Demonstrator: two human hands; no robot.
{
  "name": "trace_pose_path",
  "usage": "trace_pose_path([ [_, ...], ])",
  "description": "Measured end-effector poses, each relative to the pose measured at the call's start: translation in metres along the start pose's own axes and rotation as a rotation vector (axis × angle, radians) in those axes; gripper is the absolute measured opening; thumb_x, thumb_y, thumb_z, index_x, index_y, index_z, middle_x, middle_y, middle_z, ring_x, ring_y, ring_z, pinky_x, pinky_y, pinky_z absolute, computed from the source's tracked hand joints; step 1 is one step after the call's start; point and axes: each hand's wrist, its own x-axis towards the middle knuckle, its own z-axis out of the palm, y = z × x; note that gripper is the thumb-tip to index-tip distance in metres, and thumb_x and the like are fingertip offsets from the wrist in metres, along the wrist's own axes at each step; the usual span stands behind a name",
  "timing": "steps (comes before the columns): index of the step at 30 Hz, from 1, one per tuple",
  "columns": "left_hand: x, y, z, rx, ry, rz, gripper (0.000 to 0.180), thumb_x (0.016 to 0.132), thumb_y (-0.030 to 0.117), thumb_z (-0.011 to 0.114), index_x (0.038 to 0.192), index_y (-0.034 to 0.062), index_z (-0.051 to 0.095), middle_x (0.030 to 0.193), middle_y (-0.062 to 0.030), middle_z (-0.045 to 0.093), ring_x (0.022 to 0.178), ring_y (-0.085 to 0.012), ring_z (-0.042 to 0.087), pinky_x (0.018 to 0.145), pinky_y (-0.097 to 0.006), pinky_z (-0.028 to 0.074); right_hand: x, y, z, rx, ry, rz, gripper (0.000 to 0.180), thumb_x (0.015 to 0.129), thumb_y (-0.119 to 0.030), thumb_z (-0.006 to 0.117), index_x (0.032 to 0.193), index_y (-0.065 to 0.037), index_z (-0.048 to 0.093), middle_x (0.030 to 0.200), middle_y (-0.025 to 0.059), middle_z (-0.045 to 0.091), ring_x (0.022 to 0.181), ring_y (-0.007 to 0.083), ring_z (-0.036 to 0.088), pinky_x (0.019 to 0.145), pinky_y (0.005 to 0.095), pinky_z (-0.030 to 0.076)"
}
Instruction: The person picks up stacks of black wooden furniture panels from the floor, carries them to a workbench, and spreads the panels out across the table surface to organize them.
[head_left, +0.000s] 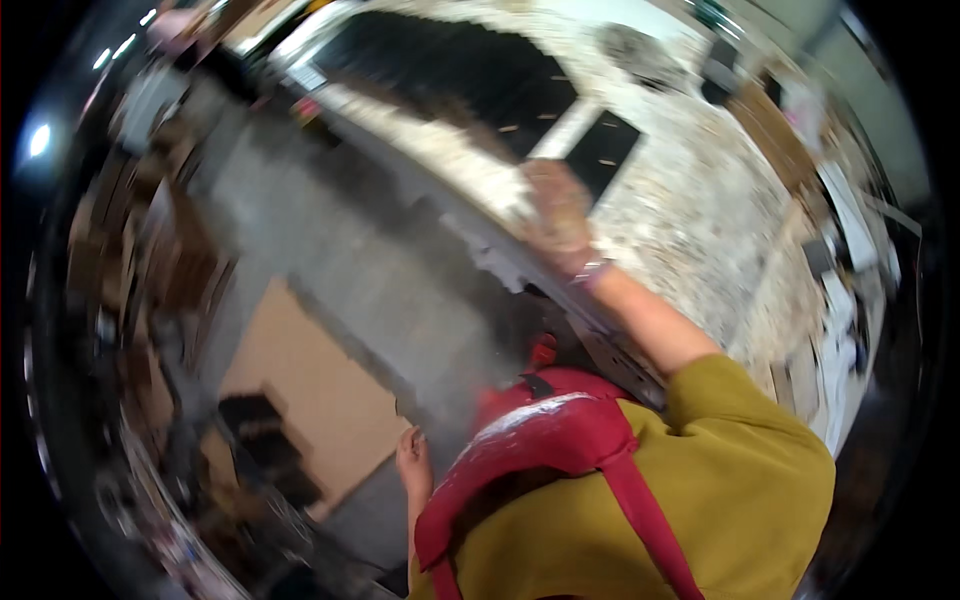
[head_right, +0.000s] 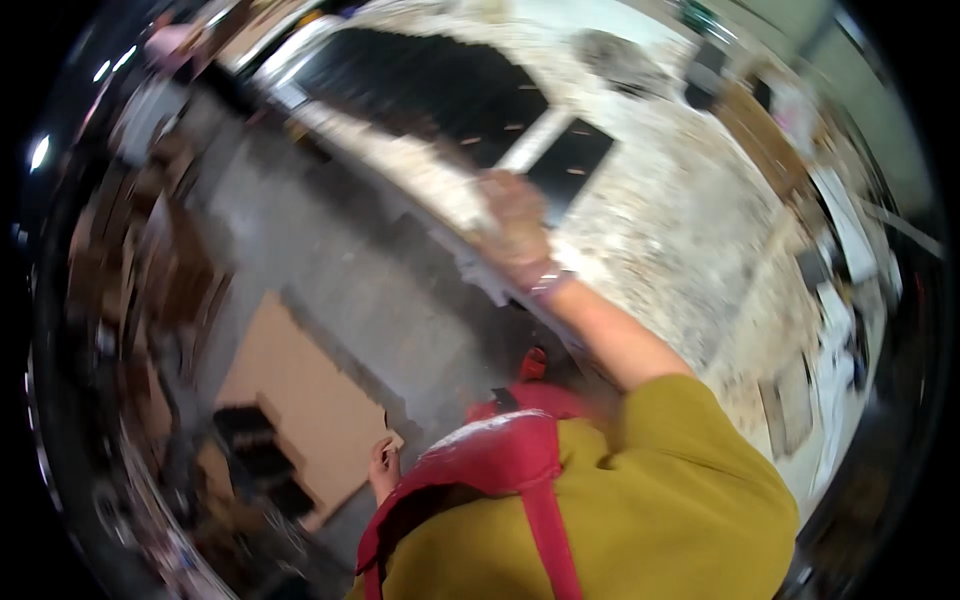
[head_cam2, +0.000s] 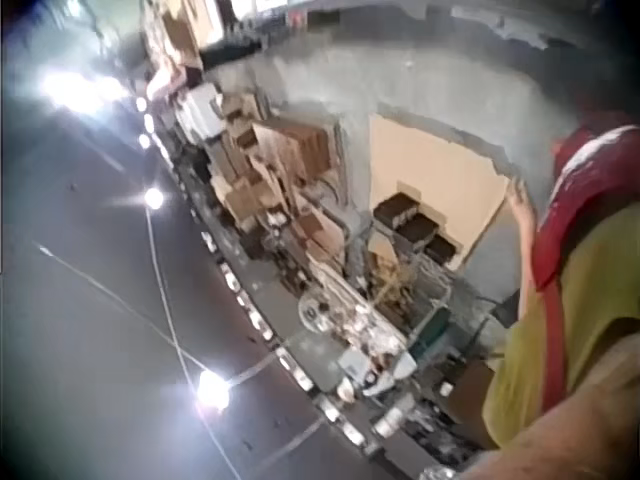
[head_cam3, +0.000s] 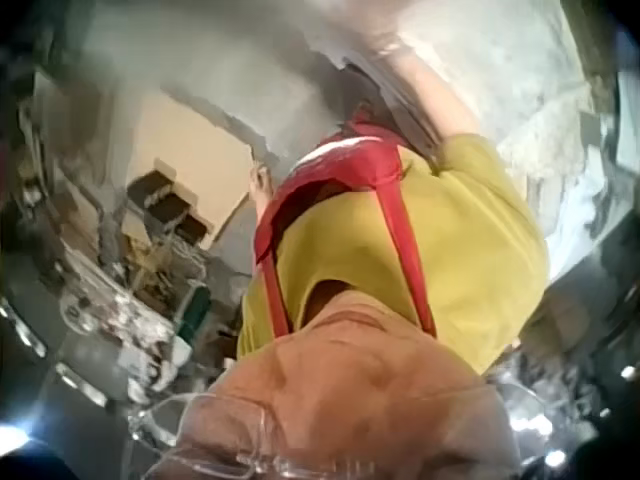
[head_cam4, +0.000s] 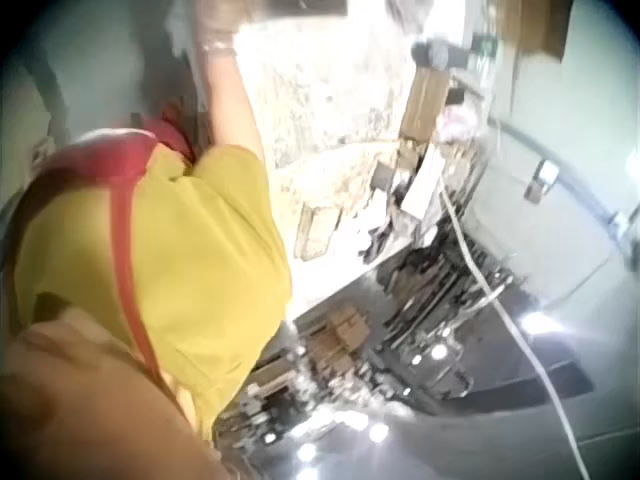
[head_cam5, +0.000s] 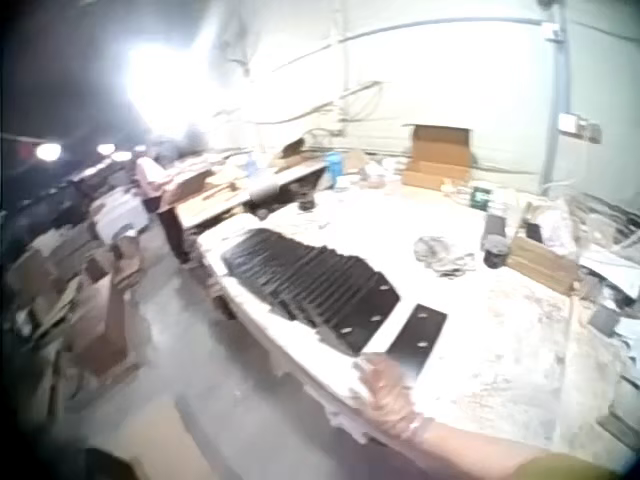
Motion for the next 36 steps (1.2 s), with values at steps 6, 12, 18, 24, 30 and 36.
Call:
trace_pose_path([
  [6, -0.113, -0.099, -0.010, 0.144, 0.108, -0.243, 0.036, 0.085, 0.029, 0.059, 0.114, 0.0077, 0.059, 0.107, -0.0175, 0.062, 0.096, -0.0319, 0.061, 0.082, -0.039, 0.048, -0.066, -0.090, -0.019, 0.158, -0.409, -0.133, 0.054, 0.077, -0.003, 0.060, 0.128, -0.002, 0.046, 0.130, 0.0190, 0.046, 0.122, 0.0365, 0.042, 0.104, 0.0405, 0.031],
  [12, -0.246, -0.153, -0.020, -0.174, 0.157, -0.404, 0.035, 0.086, 0.027, 0.059, 0.114, 0.0065, 0.059, 0.105, -0.0164, 0.063, 0.096, -0.0301, 0.061, 0.083, -0.037, 0.048, -0.219, -0.220, 0.045, 0.492, -1.171, -0.326, 0.049, 0.080, -0.013, 0.063, 0.127, -0.007, 0.049, 0.117, 0.0159, 0.057, 0.106, 0.0328, 0.055, 0.094, 0.0376, 0.041],
  [18, -0.385, -0.222, -0.040, -0.115, 0.133, -0.525, 0.036, 0.086, 0.028, 0.059, 0.116, 0.0065, 0.058, 0.109, -0.0140, 0.062, 0.098, -0.0262, 0.062, 0.084, -0.033, 0.048, -0.361, -0.257, 0.086, 0.281, -1.812, -0.257, 0.048, 0.087, -0.038, 0.053, 0.124, -0.007, 0.053, 0.108, 0.0196, 0.062, 0.102, 0.0299, 0.059, 0.089, 0.0382, 0.044],
  [24, -0.421, -0.312, -0.083, -0.353, 0.235, -0.692, 0.042, 0.087, 0.031, 0.059, 0.119, 0.0038, 0.055, 0.107, -0.0129, 0.065, 0.101, -0.0198, 0.062, 0.085, -0.031, 0.047, -0.358, -0.243, 0.103, -0.197, -1.895, -0.172, 0.036, 0.085, -0.033, 0.047, 0.105, -0.007, 0.061, 0.108, 0.0175, 0.062, 0.104, 0.0343, 0.057, 0.086, 0.0378, 0.044],
  [30, -0.370, -0.376, -0.144, -0.355, 0.405, -0.632, 0.041, 0.087, 0.032, 0.057, 0.118, 0.0045, 0.057, 0.108, -0.0160, 0.064, 0.102, -0.0292, 0.061, 0.087, -0.036, 0.047, -0.359, -0.171, 0.216, -0.334, -1.820, -0.918, 0.034, 0.083, -0.030, 0.047, 0.099, -0.005, 0.063, 0.100, 0.0187, 0.064, 0.096, 0.0314, 0.061, 0.081, 0.0381, 0.045],
  [36, -0.381, -0.405, -0.190, -0.485, 0.553, -0.760, 0.041, 0.087, 0.034, 0.057, 0.116, 0.0046, 0.057, 0.106, -0.0158, 0.064, 0.099, -0.0266, 0.062, 0.084, -0.034, 0.047, -0.324, -0.400, 0.325, -0.095, -1.899, -0.467, 0.038, 0.083, -0.034, 0.044, 0.095, -0.003, 0.061, 0.087, 0.0153, 0.065, 0.083, 0.0278, 0.060, 0.077, 0.0393, 0.044],
])
